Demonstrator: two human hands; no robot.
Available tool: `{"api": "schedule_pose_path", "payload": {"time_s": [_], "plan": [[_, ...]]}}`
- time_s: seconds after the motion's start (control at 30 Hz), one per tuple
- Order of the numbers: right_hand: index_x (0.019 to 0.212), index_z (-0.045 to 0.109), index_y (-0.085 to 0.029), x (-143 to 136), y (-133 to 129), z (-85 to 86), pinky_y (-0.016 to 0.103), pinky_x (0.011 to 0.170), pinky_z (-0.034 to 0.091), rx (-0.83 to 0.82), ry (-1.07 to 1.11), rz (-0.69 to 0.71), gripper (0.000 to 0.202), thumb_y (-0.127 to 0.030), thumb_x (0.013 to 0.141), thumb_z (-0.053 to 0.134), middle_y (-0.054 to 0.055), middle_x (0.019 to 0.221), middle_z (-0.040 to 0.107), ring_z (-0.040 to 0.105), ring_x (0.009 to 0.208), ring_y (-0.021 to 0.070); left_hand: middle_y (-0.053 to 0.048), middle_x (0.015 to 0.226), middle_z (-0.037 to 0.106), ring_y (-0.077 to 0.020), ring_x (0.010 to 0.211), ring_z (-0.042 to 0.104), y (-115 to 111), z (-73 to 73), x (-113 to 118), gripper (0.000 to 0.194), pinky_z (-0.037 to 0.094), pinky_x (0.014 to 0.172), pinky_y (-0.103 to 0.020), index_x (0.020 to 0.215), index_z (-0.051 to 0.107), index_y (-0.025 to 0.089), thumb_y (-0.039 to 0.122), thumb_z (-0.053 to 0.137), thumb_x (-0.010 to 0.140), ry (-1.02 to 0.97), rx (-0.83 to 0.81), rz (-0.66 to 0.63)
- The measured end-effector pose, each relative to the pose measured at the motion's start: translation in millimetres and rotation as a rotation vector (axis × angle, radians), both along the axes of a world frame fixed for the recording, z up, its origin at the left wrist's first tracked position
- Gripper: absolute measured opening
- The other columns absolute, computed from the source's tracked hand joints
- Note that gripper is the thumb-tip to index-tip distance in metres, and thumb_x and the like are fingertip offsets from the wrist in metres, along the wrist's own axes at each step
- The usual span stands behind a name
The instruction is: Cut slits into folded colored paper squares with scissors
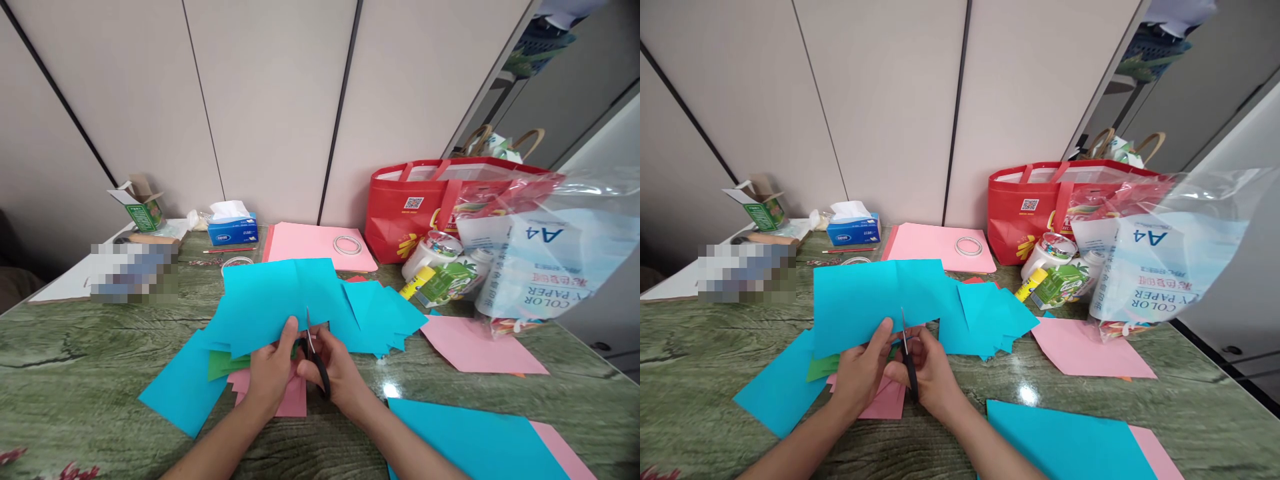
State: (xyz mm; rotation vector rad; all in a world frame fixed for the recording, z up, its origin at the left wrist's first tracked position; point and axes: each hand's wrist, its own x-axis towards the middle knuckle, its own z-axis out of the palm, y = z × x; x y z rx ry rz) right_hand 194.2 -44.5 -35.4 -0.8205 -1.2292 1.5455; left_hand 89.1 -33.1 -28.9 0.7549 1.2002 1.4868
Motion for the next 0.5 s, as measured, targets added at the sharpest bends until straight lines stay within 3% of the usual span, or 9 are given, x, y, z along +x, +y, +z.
{"api": "schedule_pose_path", "payload": {"time_s": [0.5], "plan": [[0.084,0.046,-0.018,-1.3,-1.2,2.6,0.022,0.050,0.029,-0.013,-0.004,-0.011,0.054,-0.053,0.053,0.072,-0.003,0.064,0.043,0.034,0.055,0.0097,-0.011,0.093,0.068,-0.0276,0.100,0.056,0.0,-2.3,0.8,0.040,0.040,0.090,-0.037,0.083,0.067,0.013,0.043,0.068,0.057,0.033,0.014,-0.007]]}}
